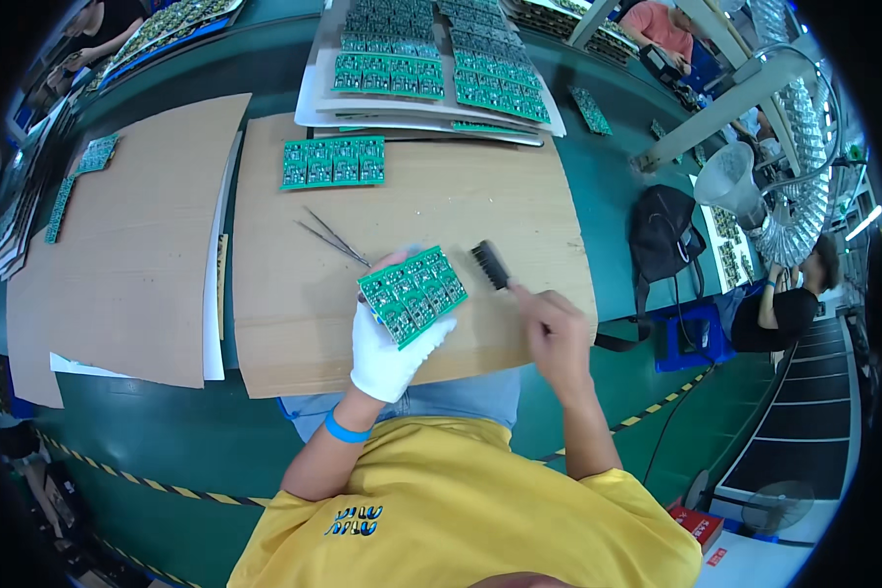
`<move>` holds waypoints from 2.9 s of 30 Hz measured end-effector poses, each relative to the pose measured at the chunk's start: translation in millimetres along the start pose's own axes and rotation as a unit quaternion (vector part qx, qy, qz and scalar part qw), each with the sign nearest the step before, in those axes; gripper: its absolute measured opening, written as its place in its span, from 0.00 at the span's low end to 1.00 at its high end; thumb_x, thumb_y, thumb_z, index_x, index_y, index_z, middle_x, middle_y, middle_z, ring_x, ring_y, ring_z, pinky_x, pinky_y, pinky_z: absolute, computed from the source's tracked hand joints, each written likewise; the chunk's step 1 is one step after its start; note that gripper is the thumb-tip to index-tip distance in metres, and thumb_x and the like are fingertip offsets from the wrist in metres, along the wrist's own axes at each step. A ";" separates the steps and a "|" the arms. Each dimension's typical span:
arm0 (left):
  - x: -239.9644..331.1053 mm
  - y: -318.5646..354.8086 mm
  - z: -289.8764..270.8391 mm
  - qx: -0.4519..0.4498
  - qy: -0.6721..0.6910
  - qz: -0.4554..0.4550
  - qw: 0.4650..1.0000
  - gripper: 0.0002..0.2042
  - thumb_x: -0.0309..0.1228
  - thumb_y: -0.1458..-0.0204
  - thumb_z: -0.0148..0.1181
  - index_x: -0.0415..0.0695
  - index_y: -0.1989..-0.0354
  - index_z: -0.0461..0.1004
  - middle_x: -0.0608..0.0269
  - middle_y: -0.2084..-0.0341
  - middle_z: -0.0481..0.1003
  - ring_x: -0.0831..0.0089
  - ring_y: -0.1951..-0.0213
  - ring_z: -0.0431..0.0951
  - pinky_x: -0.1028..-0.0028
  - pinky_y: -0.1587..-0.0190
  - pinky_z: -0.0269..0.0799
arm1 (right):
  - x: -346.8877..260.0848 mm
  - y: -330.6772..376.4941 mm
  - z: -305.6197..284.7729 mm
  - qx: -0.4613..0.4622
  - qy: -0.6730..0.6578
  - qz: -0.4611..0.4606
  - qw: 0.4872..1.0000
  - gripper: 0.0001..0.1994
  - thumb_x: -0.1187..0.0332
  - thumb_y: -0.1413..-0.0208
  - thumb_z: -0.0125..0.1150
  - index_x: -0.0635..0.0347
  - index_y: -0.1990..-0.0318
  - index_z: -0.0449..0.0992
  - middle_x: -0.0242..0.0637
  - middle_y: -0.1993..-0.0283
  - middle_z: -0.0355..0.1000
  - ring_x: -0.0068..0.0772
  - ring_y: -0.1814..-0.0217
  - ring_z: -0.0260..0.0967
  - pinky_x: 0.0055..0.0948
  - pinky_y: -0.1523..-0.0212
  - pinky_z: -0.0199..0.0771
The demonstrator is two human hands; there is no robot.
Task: Cleaning circuit boards with a brush and tweezers at an electronics assembly station.
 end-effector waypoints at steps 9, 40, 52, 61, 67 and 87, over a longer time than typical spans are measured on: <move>-4.8 9.9 -9.4 0.012 0.062 -0.105 0.992 0.37 0.21 0.55 0.78 0.41 0.37 0.63 0.56 0.45 0.75 0.66 0.42 0.78 0.63 0.42 0.79 | -43.9 -6.6 -8.1 0.076 -0.029 -0.112 0.990 0.23 0.63 0.34 0.59 0.61 0.34 0.75 0.49 0.35 0.69 0.52 0.31 0.66 0.43 0.32 0.65; -19.0 0.8 -13.1 0.058 -0.003 -0.109 0.992 0.10 0.30 0.28 0.50 0.41 0.48 0.76 0.71 0.61 0.76 0.86 0.63 0.69 0.80 0.60 0.69 | -14.4 -21.9 90.5 -0.084 -0.762 0.204 0.608 0.28 0.54 0.23 0.40 0.71 0.31 0.63 0.53 0.35 0.73 0.48 0.35 0.74 0.48 0.34 0.75; 87.7 3.0 -15.4 0.033 -0.685 0.268 0.677 0.11 0.26 0.46 0.67 0.38 0.55 0.78 0.50 0.50 0.76 0.50 0.42 0.75 0.57 0.45 0.72 | -5.9 -38.8 45.8 -0.085 -0.608 0.177 0.770 0.26 0.53 0.24 0.45 0.62 0.31 0.69 0.50 0.28 0.65 0.47 0.30 0.67 0.44 0.30 0.67; 62.6 5.3 -38.8 -0.014 -0.614 0.177 0.769 0.08 0.24 0.52 0.69 0.39 0.63 0.79 0.49 0.50 0.76 0.47 0.40 0.73 0.52 0.40 0.69 | -19.6 -140.1 24.1 -0.069 0.031 -0.189 0.979 0.20 0.67 0.35 0.63 0.56 0.36 0.76 0.47 0.30 0.65 0.53 0.26 0.58 0.44 0.28 0.63; 61.9 -2.2 -35.5 0.000 -0.590 0.194 0.783 0.07 0.25 0.51 0.69 0.38 0.66 0.78 0.49 0.54 0.77 0.47 0.42 0.74 0.52 0.42 0.70 | -4.9 -166.0 34.4 -0.016 0.107 -0.299 0.948 0.18 0.71 0.38 0.64 0.57 0.40 0.79 0.48 0.33 0.67 0.53 0.30 0.63 0.45 0.32 0.67; 52.9 -10.8 -36.9 -0.050 -0.511 0.191 0.837 0.09 0.15 0.51 0.60 0.36 0.62 0.78 0.46 0.53 0.79 0.45 0.45 0.78 0.54 0.45 0.77 | 300.2 -320.5 -41.7 0.166 0.003 0.268 0.949 0.21 0.59 0.42 0.72 0.66 0.48 0.83 0.45 0.61 0.83 0.36 0.67 0.80 0.38 0.65 0.79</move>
Point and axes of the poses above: each hand's wrist, its own y-axis away from the middle knuckle, its own z-axis out of the palm, x = y × z, the point moved 4 cm from there along -y, towards the middle knuckle
